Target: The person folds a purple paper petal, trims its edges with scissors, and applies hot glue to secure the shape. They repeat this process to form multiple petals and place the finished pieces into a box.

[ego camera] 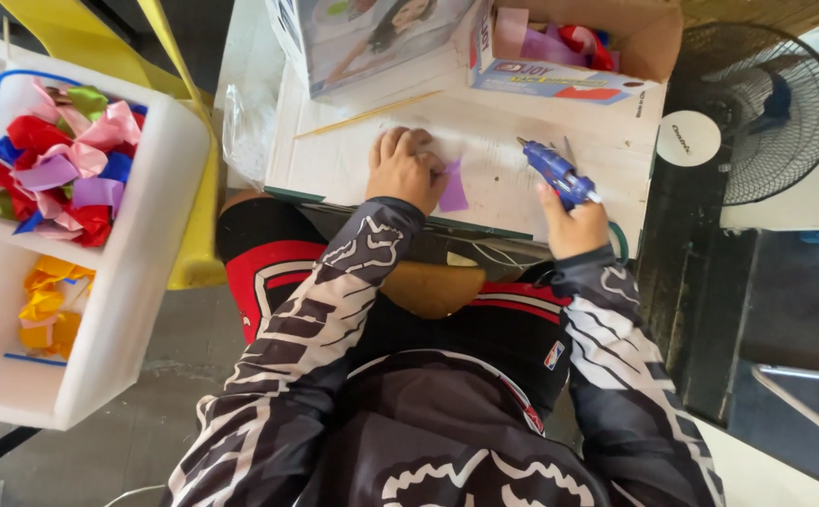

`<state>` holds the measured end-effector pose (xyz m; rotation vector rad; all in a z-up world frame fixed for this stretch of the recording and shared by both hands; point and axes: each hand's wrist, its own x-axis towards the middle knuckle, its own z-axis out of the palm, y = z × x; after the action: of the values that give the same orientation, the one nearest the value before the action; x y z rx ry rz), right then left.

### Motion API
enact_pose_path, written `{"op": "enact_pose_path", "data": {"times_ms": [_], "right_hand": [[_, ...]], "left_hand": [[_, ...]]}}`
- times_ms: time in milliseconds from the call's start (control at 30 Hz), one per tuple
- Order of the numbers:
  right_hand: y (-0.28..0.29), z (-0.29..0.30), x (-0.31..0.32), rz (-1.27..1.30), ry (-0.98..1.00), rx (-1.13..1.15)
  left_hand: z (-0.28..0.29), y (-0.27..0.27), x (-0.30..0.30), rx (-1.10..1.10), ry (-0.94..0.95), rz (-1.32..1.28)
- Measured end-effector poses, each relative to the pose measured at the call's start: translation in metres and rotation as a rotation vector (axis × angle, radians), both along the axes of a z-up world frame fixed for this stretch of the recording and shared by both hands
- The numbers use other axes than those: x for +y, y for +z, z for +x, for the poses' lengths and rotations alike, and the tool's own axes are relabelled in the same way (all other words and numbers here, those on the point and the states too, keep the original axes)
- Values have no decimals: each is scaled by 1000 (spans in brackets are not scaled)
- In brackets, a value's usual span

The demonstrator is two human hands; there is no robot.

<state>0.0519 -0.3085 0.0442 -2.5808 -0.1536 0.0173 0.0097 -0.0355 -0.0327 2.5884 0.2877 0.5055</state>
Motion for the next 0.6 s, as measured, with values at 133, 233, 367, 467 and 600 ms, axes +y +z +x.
{"op": "enact_pose_path", "data": {"times_ms": [133,233,367,467,600], "right_hand": [[22,10,42,89,51,-84],[16,11,40,106,65,-119],[18,3,31,27,120,-129],[8,-8,20,47,138,-177],[3,-24,11,109,120,-247]], "left_hand": [[-6,30,10,131,-42,-297],[-13,43,20,302,-60,-817],[-23,83,34,335,-54,-828],[-34,113,37,287,-77,-864],[-40,136,34,250,-142,-835]]}}
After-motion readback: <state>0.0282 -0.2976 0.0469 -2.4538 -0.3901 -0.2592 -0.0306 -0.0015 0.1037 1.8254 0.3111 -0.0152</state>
